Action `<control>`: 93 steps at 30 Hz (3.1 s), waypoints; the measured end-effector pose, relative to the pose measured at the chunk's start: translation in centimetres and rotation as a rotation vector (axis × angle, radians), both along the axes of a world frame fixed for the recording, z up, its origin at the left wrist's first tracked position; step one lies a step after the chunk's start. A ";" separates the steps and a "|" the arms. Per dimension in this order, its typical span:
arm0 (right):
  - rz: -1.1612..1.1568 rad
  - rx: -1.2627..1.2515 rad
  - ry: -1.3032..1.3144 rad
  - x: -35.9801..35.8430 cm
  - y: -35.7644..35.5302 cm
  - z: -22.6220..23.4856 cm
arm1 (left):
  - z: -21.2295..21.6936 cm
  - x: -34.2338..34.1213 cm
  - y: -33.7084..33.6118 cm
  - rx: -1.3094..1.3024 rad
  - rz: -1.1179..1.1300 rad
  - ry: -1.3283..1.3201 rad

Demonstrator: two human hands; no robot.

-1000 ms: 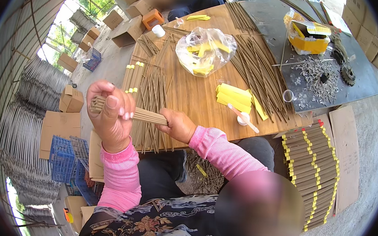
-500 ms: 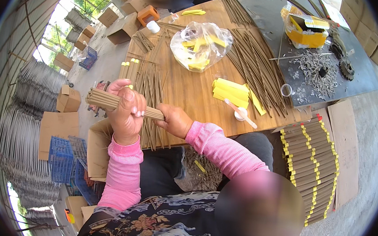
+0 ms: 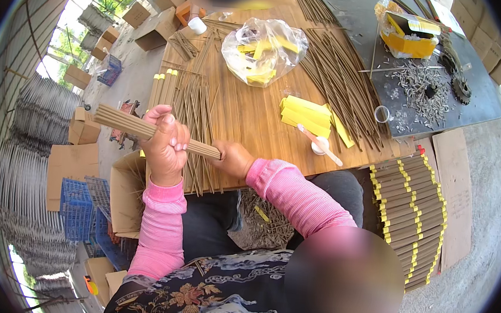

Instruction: The person gathers thin wooden sticks from a cardboard box, aligns them into bundles, and secures them with yellow tape. They repeat this process, placing finished bundles on the table and floor.

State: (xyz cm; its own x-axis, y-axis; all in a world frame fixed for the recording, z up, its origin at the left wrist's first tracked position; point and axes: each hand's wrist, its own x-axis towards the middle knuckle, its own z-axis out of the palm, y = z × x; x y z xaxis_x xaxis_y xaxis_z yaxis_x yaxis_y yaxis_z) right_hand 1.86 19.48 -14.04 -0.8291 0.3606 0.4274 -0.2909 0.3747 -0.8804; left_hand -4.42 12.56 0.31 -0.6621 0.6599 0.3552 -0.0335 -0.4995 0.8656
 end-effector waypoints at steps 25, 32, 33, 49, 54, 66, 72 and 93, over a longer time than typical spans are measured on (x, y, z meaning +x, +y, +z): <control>0.171 -0.173 -0.109 7.4 -6.2 8.2 | 1.9 7.0 -5.6 -0.103 0.013 -0.283; 0.217 -0.084 -0.238 11.7 -7.3 7.3 | 8.2 9.3 -8.4 -0.042 0.072 -0.023; 0.241 0.043 -0.262 11.8 -6.5 5.6 | 9.2 9.2 -8.7 -0.038 0.067 0.017; 0.461 -0.826 0.384 16.9 -7.1 17.2 | 5.2 15.2 -10.7 -0.921 -0.544 0.185; 0.402 -0.994 0.406 17.0 -7.8 16.9 | 4.6 14.8 -10.4 -0.897 -0.587 0.169; 0.062 -0.960 0.493 16.3 -7.5 17.8 | -0.5 16.4 -9.1 -0.520 0.164 0.634; 0.223 -0.798 0.426 16.1 -6.8 17.9 | 0.6 15.7 -8.7 -0.502 0.089 0.761; 0.094 -0.235 0.088 5.3 -1.2 16.2 | -4.0 6.1 0.7 -0.262 0.305 0.663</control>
State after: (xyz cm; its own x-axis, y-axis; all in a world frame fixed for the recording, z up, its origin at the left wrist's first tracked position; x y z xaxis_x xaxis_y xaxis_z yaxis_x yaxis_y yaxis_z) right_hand 7.16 18.25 2.18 -0.8270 0.3812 0.4133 -0.3942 0.1309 -0.9096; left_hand 1.72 13.25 -3.71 -0.5316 0.5994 0.5984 0.6391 -0.1798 0.7478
